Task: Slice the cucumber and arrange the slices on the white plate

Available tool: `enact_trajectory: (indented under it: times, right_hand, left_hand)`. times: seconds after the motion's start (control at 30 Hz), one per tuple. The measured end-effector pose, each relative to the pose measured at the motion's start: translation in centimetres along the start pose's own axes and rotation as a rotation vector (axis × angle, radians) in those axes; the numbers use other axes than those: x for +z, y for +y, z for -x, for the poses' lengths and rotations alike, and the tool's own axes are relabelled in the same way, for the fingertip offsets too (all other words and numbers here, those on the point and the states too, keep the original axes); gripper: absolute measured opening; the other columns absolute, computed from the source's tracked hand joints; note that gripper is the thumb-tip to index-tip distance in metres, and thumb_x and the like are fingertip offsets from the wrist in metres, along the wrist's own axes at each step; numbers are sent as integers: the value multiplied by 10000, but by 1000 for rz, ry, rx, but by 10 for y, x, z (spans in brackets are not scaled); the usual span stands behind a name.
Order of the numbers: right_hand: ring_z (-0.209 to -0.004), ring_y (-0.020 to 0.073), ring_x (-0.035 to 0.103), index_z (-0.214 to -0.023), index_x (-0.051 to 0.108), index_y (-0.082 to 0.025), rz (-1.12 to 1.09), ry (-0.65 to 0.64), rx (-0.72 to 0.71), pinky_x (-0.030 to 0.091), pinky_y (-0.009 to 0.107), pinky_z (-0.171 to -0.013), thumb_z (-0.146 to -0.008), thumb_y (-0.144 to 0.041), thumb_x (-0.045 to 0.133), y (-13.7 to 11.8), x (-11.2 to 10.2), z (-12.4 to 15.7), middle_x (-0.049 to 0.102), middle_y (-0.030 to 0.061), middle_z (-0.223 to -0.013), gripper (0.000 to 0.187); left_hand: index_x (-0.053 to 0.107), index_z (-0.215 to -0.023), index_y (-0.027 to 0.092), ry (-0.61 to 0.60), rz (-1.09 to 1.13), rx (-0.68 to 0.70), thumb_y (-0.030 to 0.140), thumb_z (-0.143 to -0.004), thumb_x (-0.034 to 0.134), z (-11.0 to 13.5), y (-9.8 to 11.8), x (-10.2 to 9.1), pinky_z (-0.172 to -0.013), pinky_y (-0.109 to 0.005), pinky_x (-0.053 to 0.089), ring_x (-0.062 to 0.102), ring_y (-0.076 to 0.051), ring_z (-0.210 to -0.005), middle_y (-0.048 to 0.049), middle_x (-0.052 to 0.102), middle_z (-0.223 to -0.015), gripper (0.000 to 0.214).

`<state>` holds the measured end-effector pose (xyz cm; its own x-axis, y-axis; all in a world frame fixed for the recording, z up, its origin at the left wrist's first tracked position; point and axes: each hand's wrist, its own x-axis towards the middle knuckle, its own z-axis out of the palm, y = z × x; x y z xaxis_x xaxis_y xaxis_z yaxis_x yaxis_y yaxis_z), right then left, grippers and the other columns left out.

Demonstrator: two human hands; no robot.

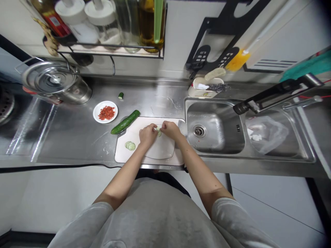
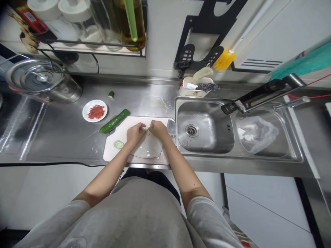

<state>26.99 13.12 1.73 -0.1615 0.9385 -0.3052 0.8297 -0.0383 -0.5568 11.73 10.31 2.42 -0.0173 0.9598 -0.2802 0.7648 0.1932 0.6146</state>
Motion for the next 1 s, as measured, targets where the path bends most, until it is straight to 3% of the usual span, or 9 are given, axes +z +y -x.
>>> enact_trajectory:
  times: [0.43, 0.73, 1.0]
  right_hand:
    - [-731, 185, 535, -788, 572, -215, 126, -50, 34, 326, 269, -588, -787, -216, 559, -8, 0, 1, 621, 45, -777, 13]
    - [-940, 223, 607, -1098, 519, -188, 410, -93, 102, 416, 288, -734, -894, -324, 511, -25, -8, 7, 654, 102, -1008, 245]
    - [-950, 229, 622, -1118, 497, -198, 374, -36, 186, 422, 290, -732, -939, -380, 447, -14, -7, 20, 662, 103, -999, 261]
  left_hand:
    - [617, -991, 279, -42, -131, -29, 226, -787, 558, -5, 4, 2, -851, -368, 325, 607, -234, -887, -18, 687, -849, 218]
    - [575, -985, 275, -7, -304, -8, 245, -808, 545, -3, 5, 2, -778, -324, 367, 596, -203, -911, -15, 646, -997, 181]
    - [579, -936, 252, 4, -294, 49, 339, -847, 548, 1, 5, 0, -775, -330, 360, 580, -216, -923, -27, 635, -955, 128]
